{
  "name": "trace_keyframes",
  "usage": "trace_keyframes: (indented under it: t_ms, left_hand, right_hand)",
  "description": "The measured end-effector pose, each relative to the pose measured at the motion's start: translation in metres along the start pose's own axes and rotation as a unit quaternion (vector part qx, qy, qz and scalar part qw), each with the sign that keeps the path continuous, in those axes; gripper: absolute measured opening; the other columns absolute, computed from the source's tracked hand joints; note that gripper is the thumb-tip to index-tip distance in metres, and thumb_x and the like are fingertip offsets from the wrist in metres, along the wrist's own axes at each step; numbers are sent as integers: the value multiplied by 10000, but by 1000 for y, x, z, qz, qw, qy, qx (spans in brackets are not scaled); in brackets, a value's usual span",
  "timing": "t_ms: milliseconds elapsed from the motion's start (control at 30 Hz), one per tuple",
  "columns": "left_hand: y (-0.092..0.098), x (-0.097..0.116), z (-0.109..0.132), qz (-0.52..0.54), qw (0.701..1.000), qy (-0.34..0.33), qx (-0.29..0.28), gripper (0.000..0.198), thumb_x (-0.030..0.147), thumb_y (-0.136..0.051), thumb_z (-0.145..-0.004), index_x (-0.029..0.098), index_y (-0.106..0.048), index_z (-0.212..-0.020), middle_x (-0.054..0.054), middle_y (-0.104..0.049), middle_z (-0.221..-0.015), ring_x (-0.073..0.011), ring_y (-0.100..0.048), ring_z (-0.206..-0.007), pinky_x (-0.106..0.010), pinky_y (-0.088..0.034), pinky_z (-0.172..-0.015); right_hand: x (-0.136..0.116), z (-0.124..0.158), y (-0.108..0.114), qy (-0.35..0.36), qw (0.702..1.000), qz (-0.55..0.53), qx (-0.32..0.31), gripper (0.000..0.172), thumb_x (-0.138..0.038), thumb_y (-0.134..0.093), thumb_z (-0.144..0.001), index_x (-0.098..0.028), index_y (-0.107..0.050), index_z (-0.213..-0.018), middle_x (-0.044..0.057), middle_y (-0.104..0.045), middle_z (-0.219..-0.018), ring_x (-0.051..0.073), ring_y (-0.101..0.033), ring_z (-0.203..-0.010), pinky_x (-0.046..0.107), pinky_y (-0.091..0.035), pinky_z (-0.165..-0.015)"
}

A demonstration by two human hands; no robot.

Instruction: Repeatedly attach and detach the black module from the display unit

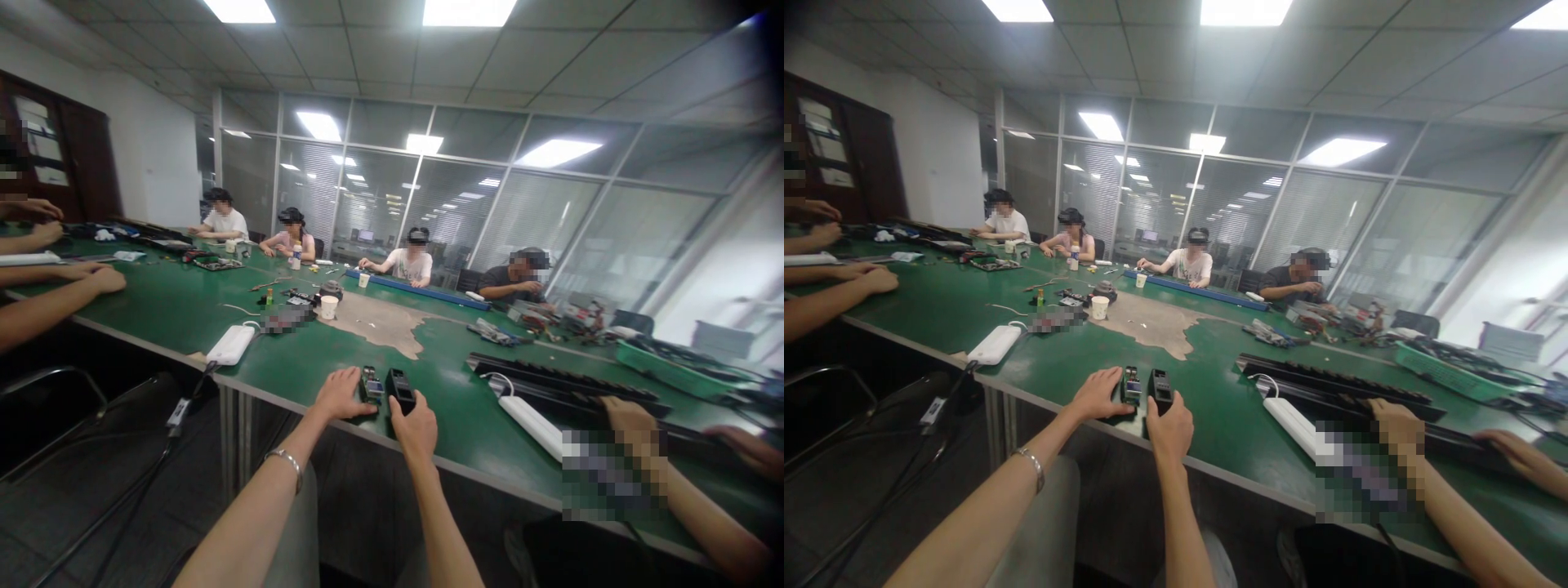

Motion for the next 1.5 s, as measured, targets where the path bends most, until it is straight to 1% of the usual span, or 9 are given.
trace_keyframes:
  t_ms: [133, 300, 400, 467, 600, 800, 1200, 1367, 1500]
  left_hand:
    - [3, 1, 1, 3, 1000, 1, 13, 997, 825, -511, -673, 200, -302, -1422, -132, -361, -1494, -351, -355, -1346, -458, -289, -1097]
    - [6, 1, 2, 3, 1000, 0, 30, 907, 783, -545, -693, 217, -349, -1374, -118, -409, -1457, -332, -407, -1306, -437, -320, -1080]
    - [7, 1, 2, 0, 1000, 0, 31, 865, 770, -565, -690, 224, -383, -1336, -113, -436, -1431, -332, -421, -1292, -437, -332, -1069]
    - [7, 1, 2, 1, 999, 0, 33, 847, 766, -572, -690, 228, -395, -1320, -109, -446, -1420, -330, -433, -1279, -433, -343, -1057]
    - [5, 0, 1, 0, 999, 5, 33, 847, 760, -579, -687, 229, -395, -1322, -106, -449, -1413, -325, -438, -1267, -431, -351, -1048]
    - [4, -2, 2, 4, 999, 1, 33, 845, 758, -545, -712, 215, -396, -1341, -118, -439, -1419, -321, -421, -1284, -432, -342, -1060]
    - [3, -3, 2, -2, 999, 3, 33, 797, 647, -598, -716, 209, -390, -1349, -119, -435, -1431, -316, -427, -1291, -436, -345, -1067]
    - [0, -6, 1, 13, 1000, 11, 25, 960, 634, -610, -690, 158, -263, -1448, -154, -345, -1501, -328, -351, -1360, -442, -286, -1111]
    - [-4, -8, -1, 25, 999, 12, 19, 1093, 667, -600, -669, 102, -152, -1490, -187, -264, -1538, -334, -289, -1398, -438, -256, -1126]
  right_hand:
    - [-2, 6, 2, 40, 998, -2, 43, 756, -555, -526, -835, -51, -406, -1385, 209, -601, -1214, 299, -565, -1112, 338, -398, -912]
    - [2, 2, 0, 24, 999, -19, 16, 561, -540, -507, -849, -152, -557, -1250, 144, -673, -1039, 282, -608, -1007, 337, -417, -850]
    - [1, -4, 5, -13, 997, -80, 0, 538, -564, -501, -843, -172, -594, -1199, 125, -689, -1000, 262, -634, -956, 312, -433, -805]
    - [-6, -7, 13, -22, 992, -127, 8, 553, -592, -491, -839, -176, -604, -1185, 117, -695, -1000, 252, -643, -947, 300, -437, -798]
    - [-37, -9, 26, 17, 986, -165, 20, 503, -591, -492, -838, -197, -636, -1116, 92, -705, -970, 236, -652, -928, 286, -438, -799]
    - [-69, -5, 20, 17, 995, -93, -19, 463, -570, -500, -833, -194, -647, -1060, 113, -702, -938, 250, -657, -909, 303, -450, -780]
    - [-92, -3, 19, 42, 997, 46, -52, 487, -599, -488, -834, -179, -592, -1057, 137, -688, -900, 279, -668, -890, 349, -475, -755]
    - [-88, 1, 10, 38, 992, 50, -107, 465, -572, -494, -844, -173, -578, -1065, 151, -686, -943, 270, -665, -927, 354, -481, -774]
    - [-88, 1, 10, 33, 991, 54, -119, 498, -580, -531, -819, -167, -561, -1097, 156, -684, -945, 274, -661, -951, 356, -484, -783]
Point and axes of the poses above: each hand's wrist, its own z-axis away from the middle knuckle, its own y-axis out of the back of the hand, x = y × z, the point moved 7 cm from there along -z, towards the middle knuckle
